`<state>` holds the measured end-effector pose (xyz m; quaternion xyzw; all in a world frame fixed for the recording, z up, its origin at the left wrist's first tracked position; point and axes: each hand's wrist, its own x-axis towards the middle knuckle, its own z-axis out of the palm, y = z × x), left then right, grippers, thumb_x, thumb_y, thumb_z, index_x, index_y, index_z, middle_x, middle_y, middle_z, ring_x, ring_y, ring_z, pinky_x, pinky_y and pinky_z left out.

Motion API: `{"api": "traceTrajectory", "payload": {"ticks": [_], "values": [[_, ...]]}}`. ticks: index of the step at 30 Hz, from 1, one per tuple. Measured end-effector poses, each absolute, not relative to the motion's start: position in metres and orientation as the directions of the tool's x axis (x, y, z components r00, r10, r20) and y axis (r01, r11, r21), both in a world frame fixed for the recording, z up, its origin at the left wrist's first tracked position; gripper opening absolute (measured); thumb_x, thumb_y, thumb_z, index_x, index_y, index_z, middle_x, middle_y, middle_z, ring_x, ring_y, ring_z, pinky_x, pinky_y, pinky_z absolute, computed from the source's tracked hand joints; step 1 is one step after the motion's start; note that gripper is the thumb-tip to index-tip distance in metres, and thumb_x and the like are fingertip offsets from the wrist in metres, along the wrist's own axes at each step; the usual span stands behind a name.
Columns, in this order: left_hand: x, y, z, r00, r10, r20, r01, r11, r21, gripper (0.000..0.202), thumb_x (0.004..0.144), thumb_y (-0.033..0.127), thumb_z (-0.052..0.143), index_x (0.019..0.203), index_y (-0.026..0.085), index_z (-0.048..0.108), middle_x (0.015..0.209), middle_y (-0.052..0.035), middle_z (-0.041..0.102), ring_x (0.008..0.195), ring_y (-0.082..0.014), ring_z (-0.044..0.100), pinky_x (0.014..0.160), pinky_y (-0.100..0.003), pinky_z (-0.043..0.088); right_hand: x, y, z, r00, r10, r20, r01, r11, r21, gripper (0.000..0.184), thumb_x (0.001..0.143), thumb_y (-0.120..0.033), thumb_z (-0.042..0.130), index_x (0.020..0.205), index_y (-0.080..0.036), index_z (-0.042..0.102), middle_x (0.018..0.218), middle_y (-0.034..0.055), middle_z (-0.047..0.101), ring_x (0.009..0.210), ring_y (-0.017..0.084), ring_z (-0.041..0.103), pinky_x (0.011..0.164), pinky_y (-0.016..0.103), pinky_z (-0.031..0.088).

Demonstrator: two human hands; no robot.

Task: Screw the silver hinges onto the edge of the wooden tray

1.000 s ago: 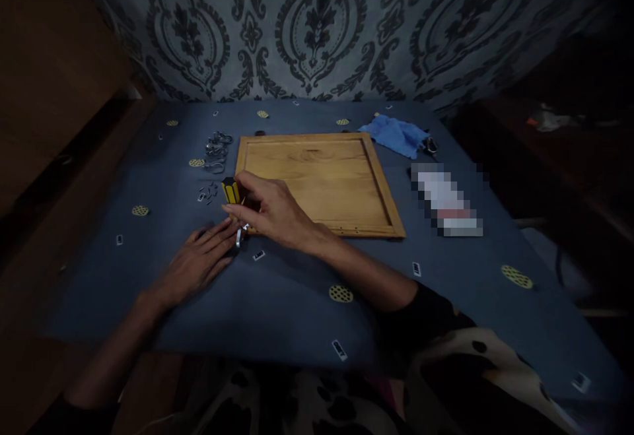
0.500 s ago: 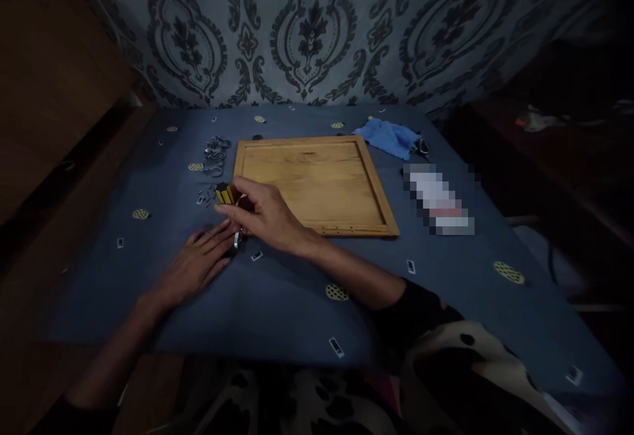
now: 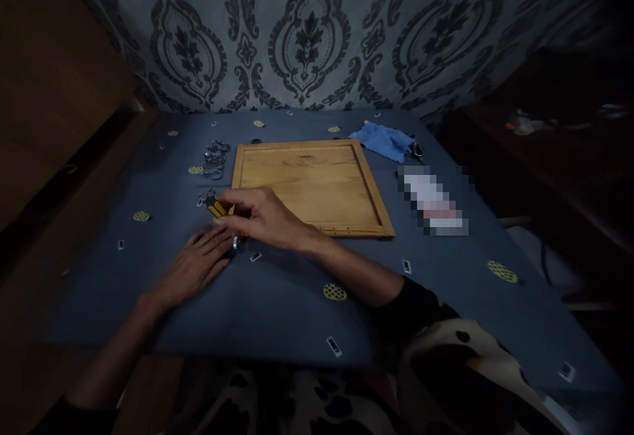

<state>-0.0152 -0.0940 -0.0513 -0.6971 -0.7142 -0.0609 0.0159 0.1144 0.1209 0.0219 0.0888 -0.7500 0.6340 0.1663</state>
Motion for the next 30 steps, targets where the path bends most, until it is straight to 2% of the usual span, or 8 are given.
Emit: {"api": "traceTrajectory", "payload": {"ticks": [3,9,13,21,26,30], "values": [[-0.0147,-0.0935,-0.0498,-0.038,0.994,0.098,0.997,0.031,0.065,0.055,0.115,0.047,0.028,0.155,0.019,0.055,0.153,-0.0154,0.064,0.150,-0.0311,0.053,0.117,-0.054,0.047,0.1115,0.1165,0.0178,-0.889,0.165,0.428,-0.378,0.263,-0.888,0.014,0.092,-0.026,0.074,0.088,-0.017,0.064,0.077,-0.0045,0.057,0.073,0.010,0.055,0.067,0.022,0.046],[-0.0129,-0.0915,-0.0462,-0.025,0.995,0.097,0.997,0.018,0.073,0.053,0.116,0.043,0.030,0.157,0.019,0.052,0.158,-0.0156,0.059,0.155,-0.0296,0.048,0.117,-0.052,0.048,0.1093,0.1140,0.0165,-0.841,0.300,0.451,-0.406,0.201,-0.891,0.025,0.096,-0.034,0.070,0.083,-0.021,0.053,0.074,-0.0053,0.052,0.068,0.011,0.056,0.064,0.023,0.046],[-0.0130,-0.0921,-0.0474,-0.013,0.994,0.109,0.998,0.005,0.070,0.051,0.116,0.040,0.032,0.158,0.020,0.051,0.161,-0.0159,0.056,0.156,-0.0293,0.045,0.115,-0.052,0.050,0.1123,0.1173,0.0186,-0.804,0.290,0.519,-0.439,0.299,-0.847,0.028,0.098,-0.033,0.069,0.081,-0.022,0.049,0.073,-0.0057,0.050,0.068,0.011,0.054,0.063,0.023,0.043],[-0.0135,-0.0928,-0.0451,-0.012,0.996,0.090,0.997,0.005,0.073,0.051,0.115,0.041,0.033,0.161,0.024,0.048,0.165,-0.0136,0.051,0.156,-0.0296,0.045,0.117,-0.051,0.048,0.1116,0.1193,0.0143,-0.806,0.267,0.528,-0.392,0.428,-0.814,0.036,0.100,-0.034,0.067,0.075,-0.023,0.044,0.071,-0.0055,0.047,0.070,0.011,0.049,0.065,0.024,0.040],[-0.0130,-0.0924,-0.0464,-0.006,0.993,0.121,0.997,-0.005,0.083,0.052,0.115,0.040,0.034,0.164,0.025,0.043,0.164,-0.0130,0.052,0.156,-0.0299,0.046,0.116,-0.051,0.048,0.1115,0.1188,0.0142,-0.817,0.264,0.512,-0.370,0.441,-0.818,0.035,0.100,-0.037,0.065,0.075,-0.023,0.045,0.070,-0.0054,0.046,0.069,0.012,0.048,0.063,0.025,0.040],[-0.0123,-0.0921,-0.0471,-0.008,0.991,0.131,0.997,-0.002,0.076,0.053,0.115,0.041,0.032,0.162,0.022,0.046,0.161,-0.0144,0.056,0.155,-0.0302,0.046,0.116,-0.051,0.049,0.1113,0.1180,0.0142,-0.828,0.261,0.497,-0.378,0.395,-0.837,0.034,0.099,-0.033,0.066,0.075,-0.022,0.044,0.071,-0.0058,0.046,0.069,0.011,0.048,0.065,0.025,0.040]]}}
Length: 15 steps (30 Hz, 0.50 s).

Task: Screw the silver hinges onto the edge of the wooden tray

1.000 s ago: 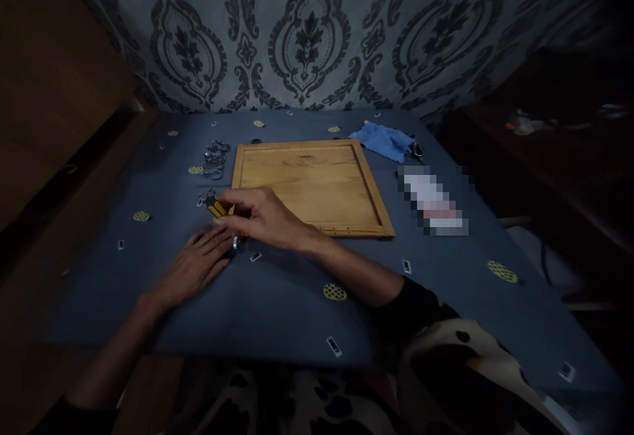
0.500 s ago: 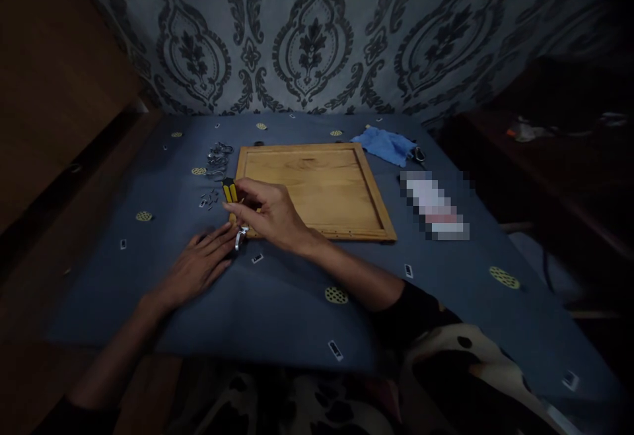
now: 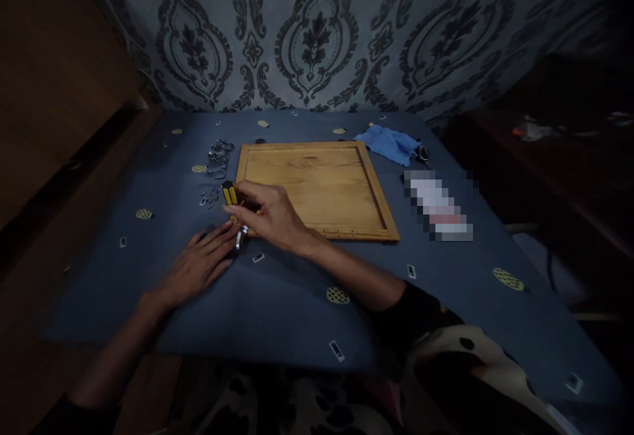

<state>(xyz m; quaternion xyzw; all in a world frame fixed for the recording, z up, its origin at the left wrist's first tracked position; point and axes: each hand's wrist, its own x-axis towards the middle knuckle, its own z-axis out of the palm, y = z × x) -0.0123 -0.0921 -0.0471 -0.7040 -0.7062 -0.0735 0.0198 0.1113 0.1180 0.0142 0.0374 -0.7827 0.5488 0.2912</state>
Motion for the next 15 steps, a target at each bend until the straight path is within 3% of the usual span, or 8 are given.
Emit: {"api": "traceTrajectory", "payload": {"ticks": [8,13,15], "values": [[-0.011,-0.091,-0.046,-0.019,0.994,0.110,0.996,0.010,0.086,0.053,0.115,0.043,0.030,0.159,0.021,0.051,0.158,-0.0141,0.060,0.155,-0.0310,0.047,0.117,-0.054,0.048,0.110,0.116,0.013,-0.848,0.285,0.446,-0.357,0.314,-0.880,0.031,0.093,-0.033,0.076,0.084,-0.022,0.049,0.077,-0.0067,0.054,0.068,0.010,0.050,0.065,0.023,0.041],[-0.013,-0.092,-0.051,-0.029,0.993,0.117,0.996,0.019,0.083,0.054,0.115,0.045,0.031,0.159,0.021,0.051,0.157,-0.0139,0.061,0.153,-0.0316,0.050,0.117,-0.053,0.048,0.113,0.125,0.021,-0.897,0.144,0.419,-0.338,0.387,-0.858,0.014,0.097,-0.022,0.069,0.108,-0.018,0.064,0.091,-0.0012,0.066,0.078,0.012,0.059,0.070,0.024,0.046],[-0.014,-0.092,-0.052,-0.029,0.991,0.129,0.996,0.017,0.088,0.053,0.115,0.045,0.032,0.159,0.022,0.051,0.157,-0.0131,0.061,0.153,-0.0315,0.050,0.118,-0.053,0.047,0.113,0.129,0.023,-0.899,0.087,0.430,-0.356,0.427,-0.831,0.006,0.099,-0.021,0.065,0.103,-0.018,0.066,0.092,0.0003,0.066,0.080,0.013,0.059,0.071,0.025,0.045]]}}
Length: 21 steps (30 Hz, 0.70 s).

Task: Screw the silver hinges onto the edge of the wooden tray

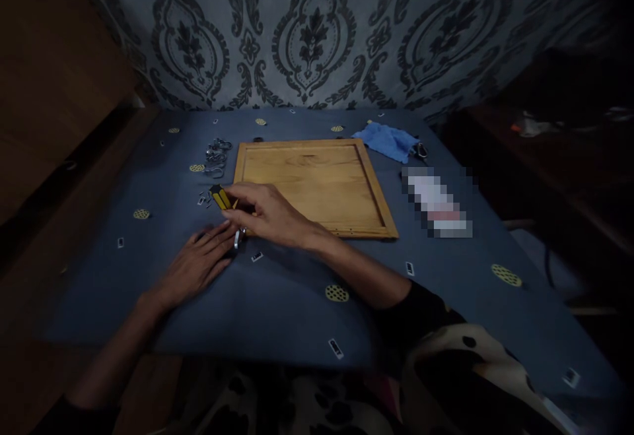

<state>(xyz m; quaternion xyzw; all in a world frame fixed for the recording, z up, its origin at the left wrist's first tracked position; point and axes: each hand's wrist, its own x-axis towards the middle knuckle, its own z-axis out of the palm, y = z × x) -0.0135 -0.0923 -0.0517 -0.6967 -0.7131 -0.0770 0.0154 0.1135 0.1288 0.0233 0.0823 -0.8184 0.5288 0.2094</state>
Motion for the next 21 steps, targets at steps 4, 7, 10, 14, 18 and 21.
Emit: {"api": "traceTrajectory", "payload": {"ticks": [4,7,10,14,18,21], "values": [[-0.013,-0.092,-0.050,-0.020,0.993,0.119,0.995,0.009,0.095,0.053,0.115,0.045,0.032,0.159,0.022,0.051,0.157,-0.0129,0.060,0.152,-0.0315,0.050,0.118,-0.054,0.047,0.112,0.126,0.020,-0.887,0.118,0.447,-0.365,0.417,-0.833,0.014,0.097,-0.025,0.070,0.088,-0.018,0.062,0.082,-0.0027,0.062,0.074,0.011,0.055,0.070,0.025,0.043],[-0.014,-0.092,-0.049,-0.024,0.993,0.116,0.996,0.014,0.089,0.053,0.115,0.044,0.032,0.158,0.021,0.052,0.156,-0.0141,0.062,0.152,-0.0322,0.050,0.117,-0.054,0.047,0.110,0.118,0.016,-0.843,0.211,0.495,-0.393,0.386,-0.834,0.023,0.096,-0.029,0.072,0.082,-0.019,0.056,0.077,-0.0047,0.057,0.071,0.010,0.051,0.069,0.024,0.042],[-0.014,-0.093,-0.049,-0.015,0.992,0.122,0.996,0.004,0.084,0.052,0.115,0.044,0.032,0.157,0.020,0.053,0.156,-0.0146,0.062,0.153,-0.0320,0.050,0.118,-0.054,0.046,0.110,0.112,0.016,-0.813,0.300,0.500,-0.385,0.367,-0.847,0.032,0.099,-0.037,0.068,0.079,-0.021,0.050,0.077,-0.0049,0.054,0.071,0.011,0.049,0.068,0.024,0.042],[-0.014,-0.092,-0.047,-0.012,0.994,0.111,0.997,0.003,0.080,0.052,0.115,0.043,0.031,0.159,0.022,0.050,0.160,-0.0142,0.057,0.155,-0.0315,0.046,0.113,-0.051,0.050,0.110,0.115,0.018,-0.790,0.349,0.504,-0.361,0.400,-0.843,0.038,0.102,-0.043,0.065,0.078,-0.023,0.043,0.076,-0.0050,0.050,0.072,0.011,0.049,0.067,0.024,0.041],[-0.014,-0.092,-0.046,-0.008,0.994,0.110,0.997,-0.001,0.076,0.052,0.116,0.042,0.031,0.159,0.022,0.050,0.162,-0.0138,0.056,0.156,-0.0307,0.044,0.116,-0.051,0.048,0.110,0.120,0.017,-0.781,0.314,0.540,-0.363,0.475,-0.802,0.040,0.103,-0.039,0.065,0.076,-0.024,0.039,0.074,-0.0056,0.047,0.070,0.011,0.047,0.066,0.024,0.039],[-0.013,-0.092,-0.047,-0.005,0.993,0.114,0.998,-0.003,0.071,0.052,0.116,0.043,0.031,0.159,0.021,0.050,0.162,-0.0142,0.055,0.157,-0.0302,0.044,0.116,-0.050,0.048,0.110,0.120,0.014,-0.781,0.279,0.559,-0.372,0.512,-0.774,0.038,0.102,-0.034,0.065,0.076,-0.023,0.040,0.073,-0.0059,0.046,0.069,0.011,0.045,0.066,0.024,0.038]]}}
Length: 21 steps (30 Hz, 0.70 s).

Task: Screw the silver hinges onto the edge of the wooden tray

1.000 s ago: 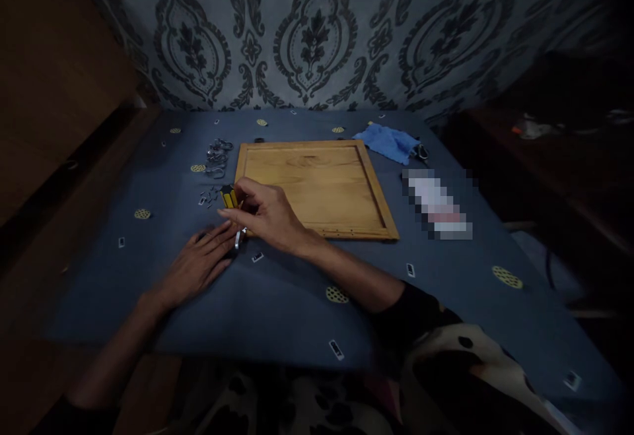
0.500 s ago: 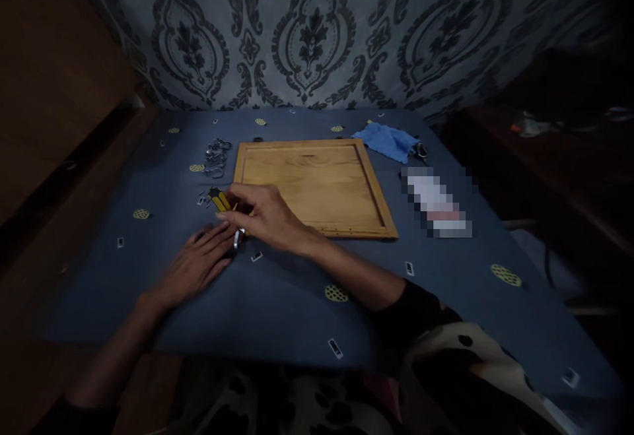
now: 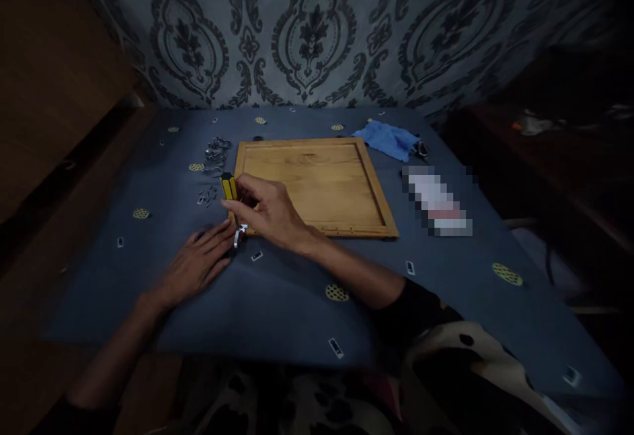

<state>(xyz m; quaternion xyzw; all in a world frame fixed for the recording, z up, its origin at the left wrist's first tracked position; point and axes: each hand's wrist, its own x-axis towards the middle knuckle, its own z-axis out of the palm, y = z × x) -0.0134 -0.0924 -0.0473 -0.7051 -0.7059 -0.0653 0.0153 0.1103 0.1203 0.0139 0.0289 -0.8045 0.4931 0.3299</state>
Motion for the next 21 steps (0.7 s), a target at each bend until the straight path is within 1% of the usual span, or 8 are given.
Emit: {"api": "traceTrajectory", "payload": {"ticks": [5,9,14,18,21], "values": [[-0.0135,-0.0931,-0.0486,-0.020,0.995,0.101,0.998,0.014,0.061,0.053,0.115,0.044,0.030,0.159,0.020,0.051,0.161,-0.0150,0.056,0.156,-0.0314,0.045,0.116,-0.052,0.048,0.1100,0.1206,0.0110,-0.779,0.260,0.571,-0.389,0.514,-0.765,0.037,0.102,-0.033,0.066,0.076,-0.023,0.041,0.073,-0.0059,0.047,0.069,0.011,0.047,0.067,0.024,0.039],[-0.0141,-0.0929,-0.0476,-0.005,0.994,0.106,0.998,-0.002,0.063,0.053,0.115,0.044,0.031,0.158,0.021,0.051,0.160,-0.0137,0.057,0.156,-0.0300,0.045,0.118,-0.051,0.047,0.1098,0.1205,0.0103,-0.787,0.251,0.564,-0.371,0.539,-0.756,0.036,0.103,-0.033,0.063,0.076,-0.023,0.042,0.073,-0.0057,0.048,0.069,0.011,0.046,0.065,0.025,0.038],[-0.0133,-0.0929,-0.0469,-0.022,0.995,0.095,0.997,0.015,0.071,0.053,0.115,0.043,0.031,0.160,0.021,0.048,0.160,-0.0147,0.057,0.156,-0.0309,0.044,0.114,-0.052,0.049,0.1104,0.1198,0.0112,-0.790,0.256,0.557,-0.382,0.505,-0.774,0.034,0.102,-0.033,0.064,0.077,-0.022,0.044,0.074,-0.0054,0.049,0.070,0.011,0.047,0.068,0.025,0.040],[-0.0136,-0.0928,-0.0480,-0.031,0.996,0.087,0.997,0.026,0.066,0.053,0.115,0.044,0.031,0.159,0.020,0.051,0.158,-0.0146,0.060,0.155,-0.0306,0.046,0.115,-0.052,0.048,0.1094,0.1205,0.0109,-0.805,0.244,0.540,-0.377,0.491,-0.785,0.031,0.101,-0.035,0.066,0.080,-0.021,0.048,0.076,-0.0050,0.053,0.070,0.011,0.050,0.069,0.025,0.042],[-0.0155,-0.0936,-0.0506,-0.024,0.993,0.115,0.998,0.017,0.064,0.053,0.114,0.045,0.031,0.155,0.021,0.055,0.156,-0.0141,0.062,0.153,-0.0306,0.049,0.116,-0.052,0.048,0.1089,0.1207,0.0121,-0.824,0.237,0.514,-0.339,0.520,-0.784,0.026,0.101,-0.032,0.068,0.084,-0.021,0.051,0.081,-0.0039,0.057,0.073,0.011,0.053,0.069,0.025,0.043]]}}
